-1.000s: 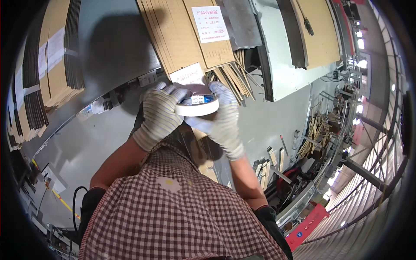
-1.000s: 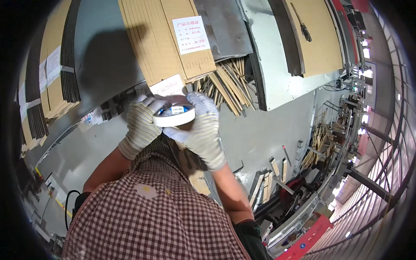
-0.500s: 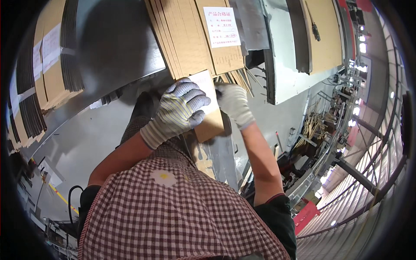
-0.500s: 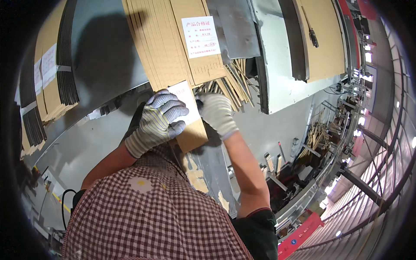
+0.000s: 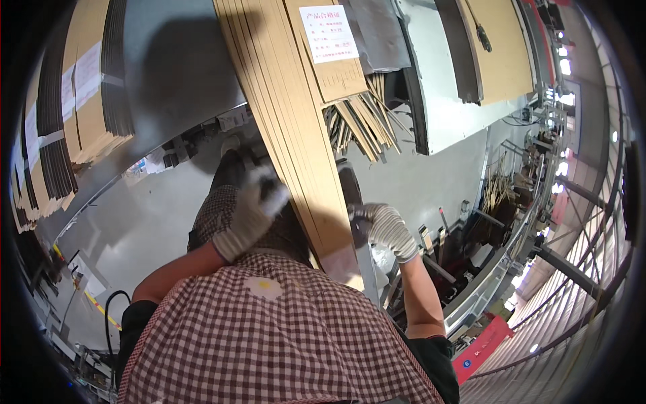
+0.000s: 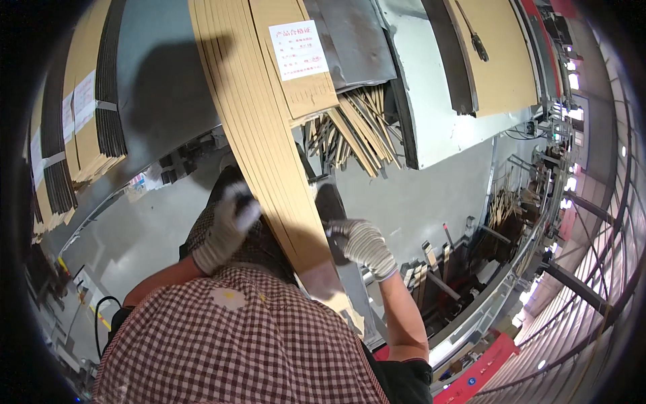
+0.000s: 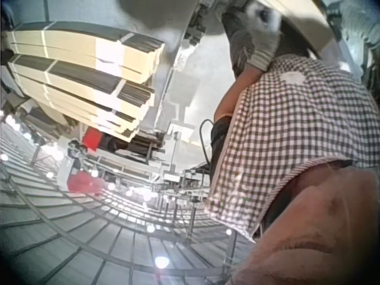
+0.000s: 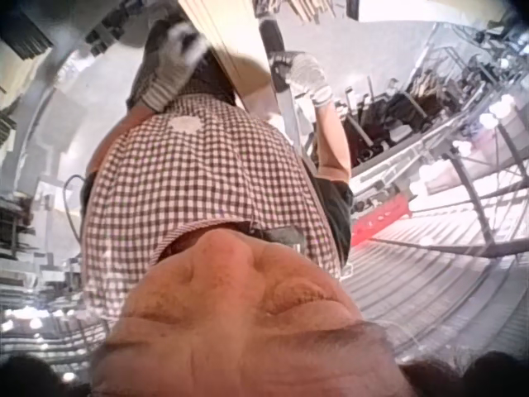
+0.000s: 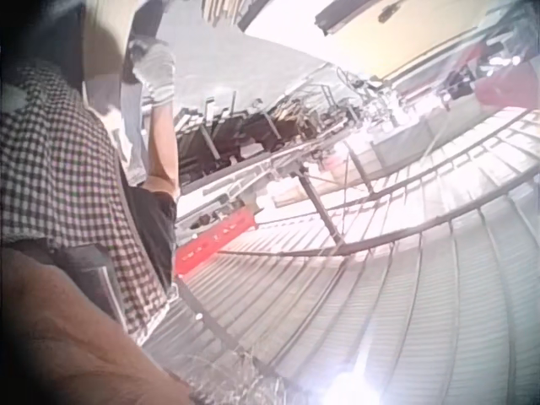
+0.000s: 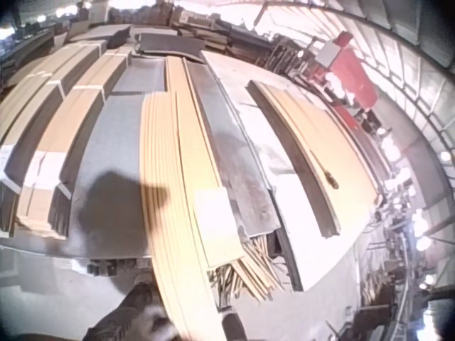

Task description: Wrapping bundles of wooden or composite slats in cardboard and securing them with tape using a manual dispenser.

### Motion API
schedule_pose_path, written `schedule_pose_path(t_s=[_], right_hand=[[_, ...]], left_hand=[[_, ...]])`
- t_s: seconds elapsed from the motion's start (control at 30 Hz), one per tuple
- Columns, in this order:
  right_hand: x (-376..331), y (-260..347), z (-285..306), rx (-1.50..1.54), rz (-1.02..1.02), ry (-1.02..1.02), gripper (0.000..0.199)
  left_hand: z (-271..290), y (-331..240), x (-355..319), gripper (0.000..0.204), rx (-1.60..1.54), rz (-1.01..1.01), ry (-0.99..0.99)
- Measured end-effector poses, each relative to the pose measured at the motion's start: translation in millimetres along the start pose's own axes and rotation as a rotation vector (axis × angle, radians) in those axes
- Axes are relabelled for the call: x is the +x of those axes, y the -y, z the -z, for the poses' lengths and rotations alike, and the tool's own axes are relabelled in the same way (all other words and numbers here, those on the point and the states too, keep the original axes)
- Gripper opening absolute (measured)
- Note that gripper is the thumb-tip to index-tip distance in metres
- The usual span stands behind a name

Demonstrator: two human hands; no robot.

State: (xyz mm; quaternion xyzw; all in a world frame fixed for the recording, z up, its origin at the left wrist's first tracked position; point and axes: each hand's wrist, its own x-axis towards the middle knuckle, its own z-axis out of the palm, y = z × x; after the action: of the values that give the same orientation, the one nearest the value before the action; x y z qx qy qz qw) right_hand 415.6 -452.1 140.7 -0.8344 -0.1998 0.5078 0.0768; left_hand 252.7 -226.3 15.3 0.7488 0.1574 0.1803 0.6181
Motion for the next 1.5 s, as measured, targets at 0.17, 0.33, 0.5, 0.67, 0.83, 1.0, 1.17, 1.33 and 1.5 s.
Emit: schedule_pose_path(t_s=[0.17, 0.33, 0.5, 0.67, 0.83, 1.0, 1.17, 1.33, 1.5], right_hand=[[53.1, 12.0, -44.6, 0.418, 0.477, -0.628, 0.033], [52.7, 26.0, -44.4, 0.398, 0.474, -0.634, 0.028], [24.2, 53.0, -55.3, 0.104, 0.425, -0.804, 0.029], [54.4, 31.5, -66.4, 0.324, 0.43, -0.852, 0.02], [31.5, 32.5, -66.1, 0.663, 0.357, -0.629, 0.015], [31.0, 29.4, -62.1, 0.556, 0.222, -0.548, 0.017], [13.9, 37.9, -66.5, 0.358, 0.189, -0.598, 0.061], [-14.6, 47.4, -119.5, -0.233, 0.187, -0.744, 0.137], [-12.2, 44.8, -119.9, -0.097, 0.285, -0.818, 0.122]], left_hand=[[-32.3, -12.4, 70.7, 0.063, -0.69, 0.501, -0.273], [-37.2, 1.7, 64.7, 0.083, -1.027, 0.597, -0.235], [-46.8, 19.8, 69.2, 0.086, -1.189, 0.599, -0.292], [-46.9, 13.4, 72.7, 0.078, -1.33, 0.641, -0.3], [-47.4, 26.3, 76.1, 0.076, -1.345, 0.643, -0.29], [-38.5, 15.7, 75.2, 0.08, -1.355, 0.676, -0.223], [-35.4, -27.6, 83.0, 0.084, -1.184, 0.562, -0.292], [-31.4, -42.7, 87.3, 0.086, -1.176, 0.576, -0.28], [-33.5, -2.4, 85.7, 0.071, -1.155, 0.509, -0.272]])
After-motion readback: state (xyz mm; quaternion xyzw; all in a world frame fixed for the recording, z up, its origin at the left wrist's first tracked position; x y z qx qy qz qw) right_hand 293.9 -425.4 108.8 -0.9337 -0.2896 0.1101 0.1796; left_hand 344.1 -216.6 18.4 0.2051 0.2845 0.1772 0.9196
